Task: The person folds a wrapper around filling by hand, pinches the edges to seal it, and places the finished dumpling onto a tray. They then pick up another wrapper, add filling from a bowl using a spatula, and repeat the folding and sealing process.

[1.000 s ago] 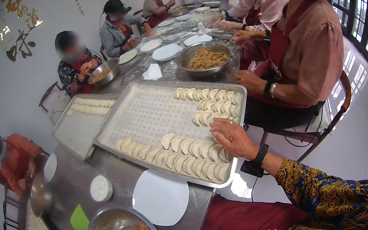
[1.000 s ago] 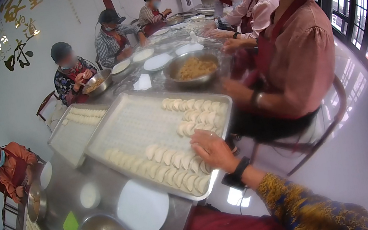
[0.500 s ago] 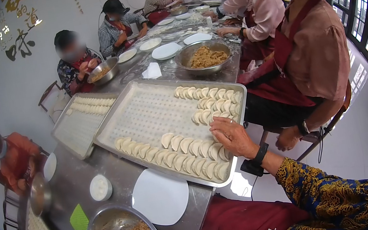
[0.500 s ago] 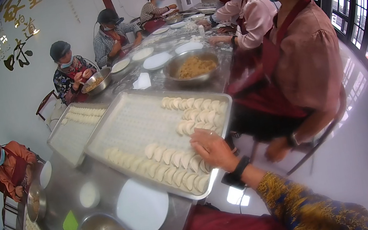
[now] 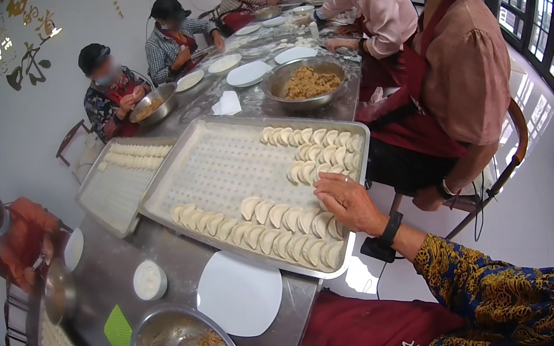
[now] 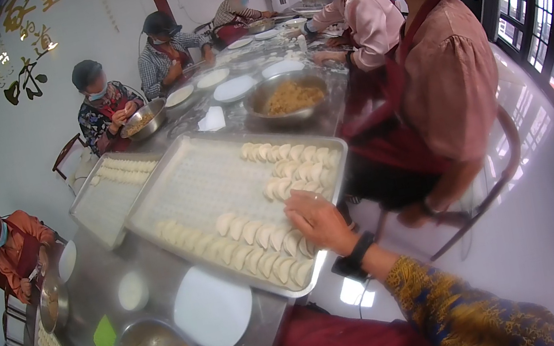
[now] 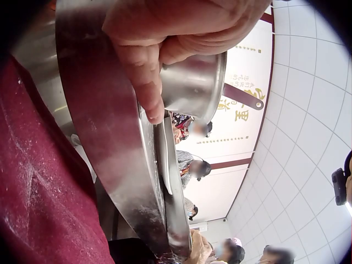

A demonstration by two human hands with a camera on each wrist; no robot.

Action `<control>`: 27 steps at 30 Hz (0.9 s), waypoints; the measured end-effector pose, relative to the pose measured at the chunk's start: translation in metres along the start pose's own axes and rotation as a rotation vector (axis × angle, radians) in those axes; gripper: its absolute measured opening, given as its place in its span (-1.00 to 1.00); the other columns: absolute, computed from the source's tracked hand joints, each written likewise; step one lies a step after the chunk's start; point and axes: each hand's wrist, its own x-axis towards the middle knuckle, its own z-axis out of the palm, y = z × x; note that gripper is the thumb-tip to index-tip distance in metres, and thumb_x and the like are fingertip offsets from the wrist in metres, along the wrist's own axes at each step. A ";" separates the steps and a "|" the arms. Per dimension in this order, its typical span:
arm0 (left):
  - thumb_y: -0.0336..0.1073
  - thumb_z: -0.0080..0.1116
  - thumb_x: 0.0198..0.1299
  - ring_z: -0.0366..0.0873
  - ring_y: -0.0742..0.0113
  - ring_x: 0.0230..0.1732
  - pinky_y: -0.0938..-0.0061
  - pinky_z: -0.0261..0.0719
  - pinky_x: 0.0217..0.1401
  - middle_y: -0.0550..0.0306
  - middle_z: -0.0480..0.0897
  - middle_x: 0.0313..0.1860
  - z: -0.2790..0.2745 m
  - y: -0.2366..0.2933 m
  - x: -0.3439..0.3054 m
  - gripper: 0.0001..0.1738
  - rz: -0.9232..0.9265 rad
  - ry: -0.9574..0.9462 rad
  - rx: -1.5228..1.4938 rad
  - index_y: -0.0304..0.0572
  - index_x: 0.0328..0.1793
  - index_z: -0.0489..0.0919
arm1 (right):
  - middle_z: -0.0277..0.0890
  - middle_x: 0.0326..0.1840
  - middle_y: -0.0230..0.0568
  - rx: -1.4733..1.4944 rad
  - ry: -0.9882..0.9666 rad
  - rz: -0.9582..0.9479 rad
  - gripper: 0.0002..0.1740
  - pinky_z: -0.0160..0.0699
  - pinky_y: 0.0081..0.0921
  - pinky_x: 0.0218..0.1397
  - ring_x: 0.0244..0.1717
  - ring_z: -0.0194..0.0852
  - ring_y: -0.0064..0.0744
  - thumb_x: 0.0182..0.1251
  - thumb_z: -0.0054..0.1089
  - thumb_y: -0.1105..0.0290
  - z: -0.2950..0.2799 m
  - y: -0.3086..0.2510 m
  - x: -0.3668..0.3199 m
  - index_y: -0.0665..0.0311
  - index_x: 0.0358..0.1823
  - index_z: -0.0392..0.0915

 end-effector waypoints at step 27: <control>-0.31 -0.06 0.44 0.74 -0.11 -0.26 0.35 0.76 -0.40 -0.33 0.67 -0.02 -0.006 -0.009 0.005 -0.61 0.053 -0.041 0.006 -0.53 0.23 0.37 | 0.64 0.02 0.00 -0.010 -0.007 -0.003 -0.77 0.45 -0.19 0.31 0.31 0.45 0.01 0.41 0.11 0.40 0.000 -0.001 0.001 0.40 -0.06 0.61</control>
